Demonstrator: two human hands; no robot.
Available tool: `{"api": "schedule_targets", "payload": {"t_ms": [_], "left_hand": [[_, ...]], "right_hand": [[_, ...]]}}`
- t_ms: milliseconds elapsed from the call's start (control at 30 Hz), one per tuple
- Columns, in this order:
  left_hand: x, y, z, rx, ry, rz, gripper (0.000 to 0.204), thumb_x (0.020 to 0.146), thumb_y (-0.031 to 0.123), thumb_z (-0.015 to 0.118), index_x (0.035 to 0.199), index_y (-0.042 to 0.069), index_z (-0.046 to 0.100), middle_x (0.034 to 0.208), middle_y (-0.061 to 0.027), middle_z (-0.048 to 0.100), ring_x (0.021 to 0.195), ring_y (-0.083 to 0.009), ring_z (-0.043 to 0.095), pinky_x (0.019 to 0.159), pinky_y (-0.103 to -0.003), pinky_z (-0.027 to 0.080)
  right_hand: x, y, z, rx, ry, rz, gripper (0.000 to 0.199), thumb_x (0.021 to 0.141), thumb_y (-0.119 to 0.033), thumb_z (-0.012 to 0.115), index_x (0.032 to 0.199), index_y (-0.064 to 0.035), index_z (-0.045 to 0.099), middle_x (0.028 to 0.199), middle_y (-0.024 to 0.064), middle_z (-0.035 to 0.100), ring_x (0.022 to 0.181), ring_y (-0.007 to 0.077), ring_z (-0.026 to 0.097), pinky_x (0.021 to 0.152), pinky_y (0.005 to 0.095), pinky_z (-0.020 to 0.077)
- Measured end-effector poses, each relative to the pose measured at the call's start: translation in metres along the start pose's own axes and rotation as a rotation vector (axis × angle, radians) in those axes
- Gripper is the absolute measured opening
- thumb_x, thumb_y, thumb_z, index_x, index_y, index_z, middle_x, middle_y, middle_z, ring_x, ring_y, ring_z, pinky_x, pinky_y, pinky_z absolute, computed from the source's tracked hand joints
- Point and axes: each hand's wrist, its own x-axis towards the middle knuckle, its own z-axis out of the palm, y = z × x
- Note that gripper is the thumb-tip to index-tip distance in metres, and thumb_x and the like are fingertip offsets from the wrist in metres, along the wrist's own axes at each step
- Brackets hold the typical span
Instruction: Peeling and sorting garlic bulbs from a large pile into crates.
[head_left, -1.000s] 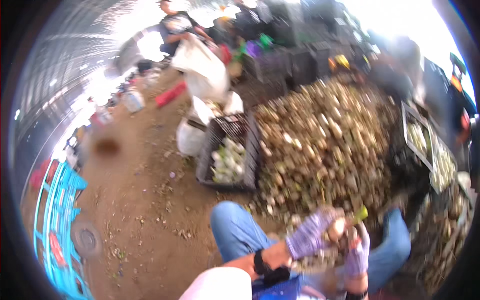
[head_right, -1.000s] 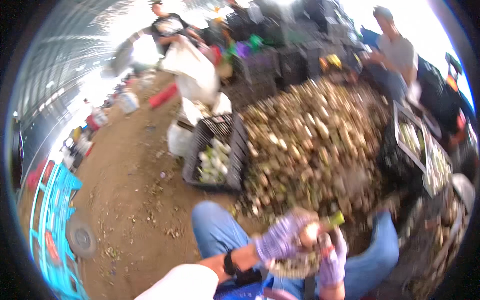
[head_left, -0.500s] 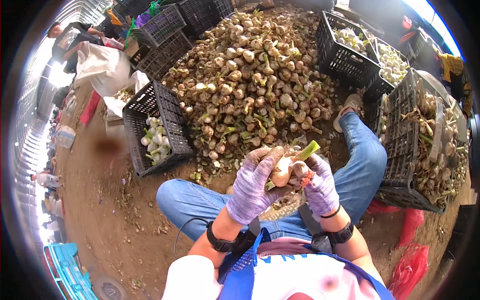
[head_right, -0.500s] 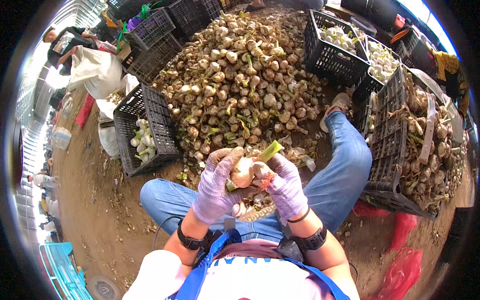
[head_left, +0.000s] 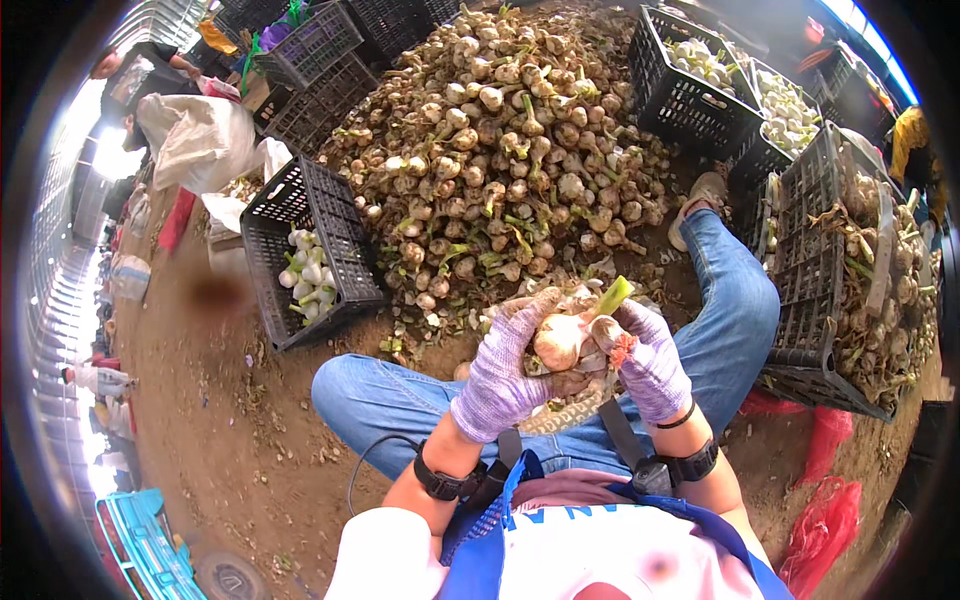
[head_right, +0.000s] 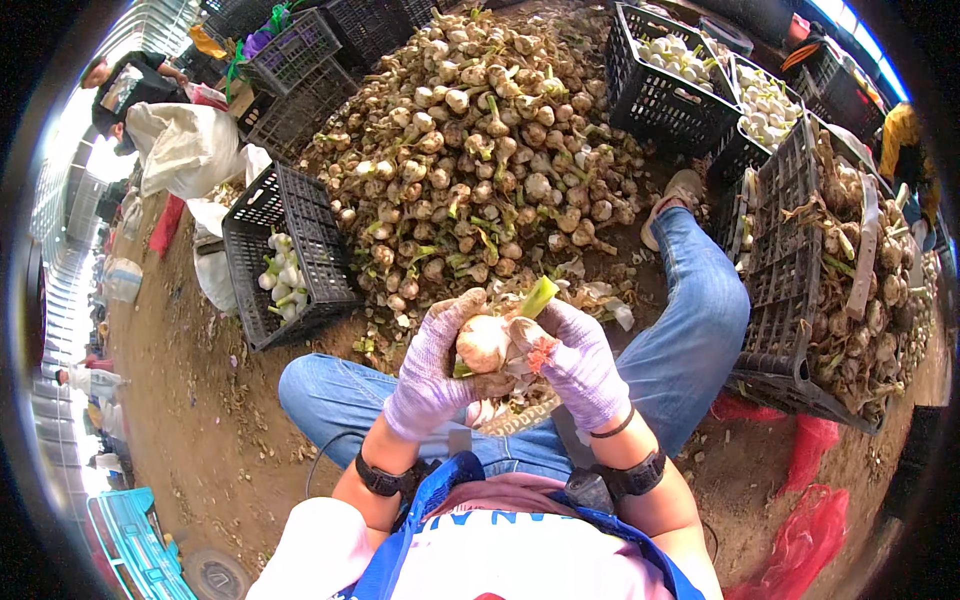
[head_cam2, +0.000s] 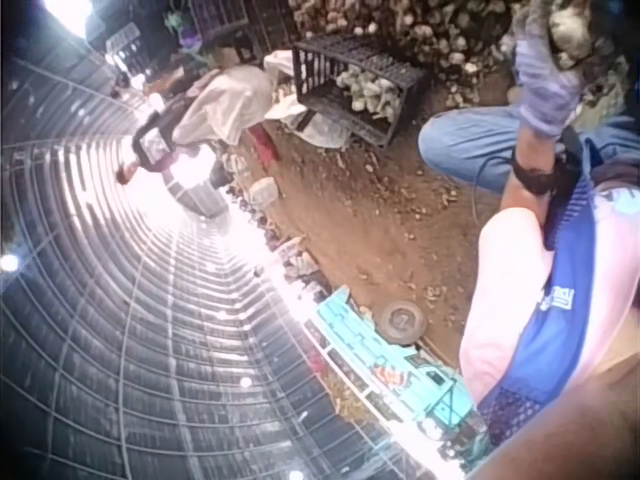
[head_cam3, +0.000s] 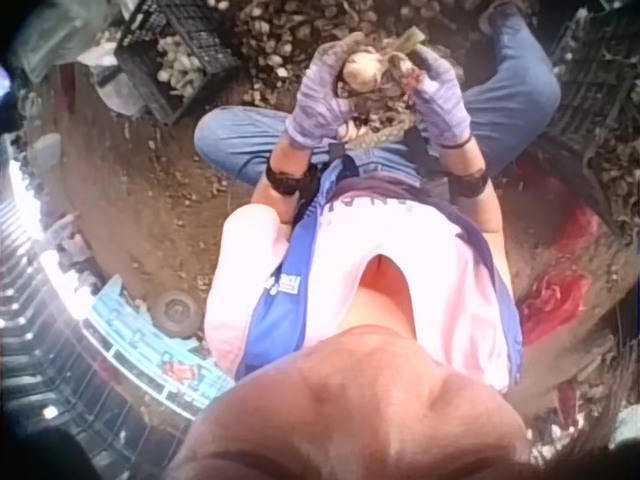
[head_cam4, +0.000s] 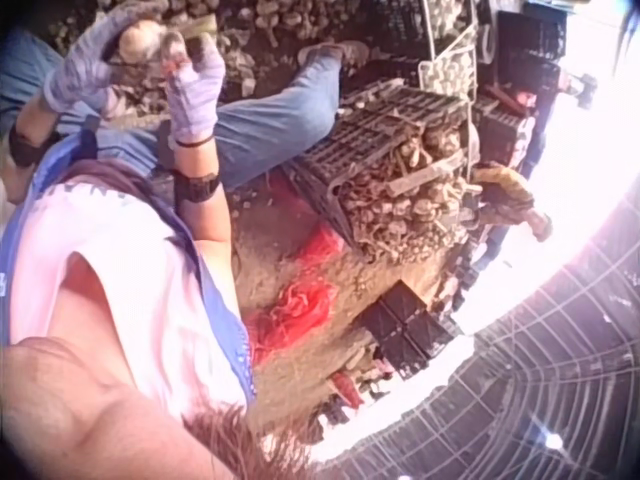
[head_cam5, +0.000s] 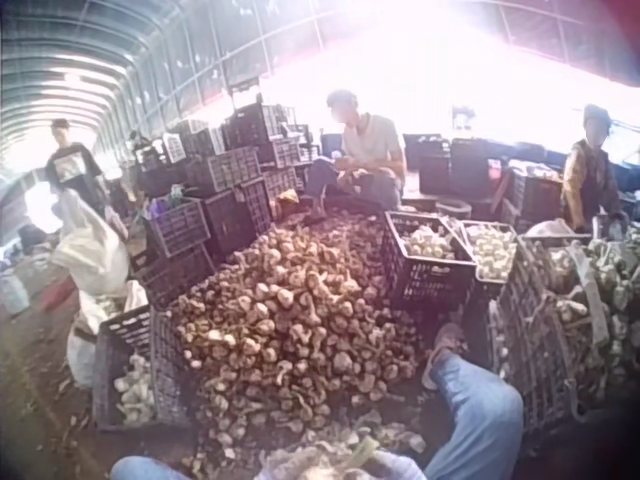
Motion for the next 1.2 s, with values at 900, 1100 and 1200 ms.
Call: {"api": "schedule_targets", "payload": {"t_ms": [900,1100,1200], "left_hand": [[-0.005,-0.016,0.013,-1.135,0.021,-0.931,0.082,0.066,0.076,0.05,0.109,0.006,0.054,0.092,-0.0084,0.06,0.078,-0.0157,0.059,0.056,-0.026,0.051],[-0.011,-0.011,0.029,-0.88,0.146,-0.539,0.077,0.081,0.065,0.042,0.126,0.003,0.038,0.102,-0.0112,0.057,0.09,-0.0236,0.058,0.079,-0.036,0.048],[0.001,-0.014,0.038,-0.485,0.001,-0.303,0.041,0.086,0.037,0.057,0.11,0.004,0.05,0.096,-0.0032,0.052,0.087,-0.0111,0.051,0.068,-0.024,0.047]], "right_hand": [[0.007,0.03,-0.025,-0.238,-0.362,-0.271,0.025,0.081,-0.014,0.057,0.106,-0.0082,0.059,0.082,0.0005,0.059,0.066,0.0065,0.052,0.06,0.0226,0.0439],[0.004,0.035,-0.019,-0.559,-0.041,-0.25,0.035,0.084,-0.027,0.051,0.108,-0.003,0.056,0.107,0.0066,0.054,0.095,0.0194,0.052,0.082,0.0324,0.0426],[-0.006,0.009,-0.018,0.304,-0.09,0.123,0.049,0.082,-0.037,0.058,0.112,0.0016,0.051,0.101,0.0127,0.061,0.087,0.0251,0.062,0.077,0.0364,0.052]]}}
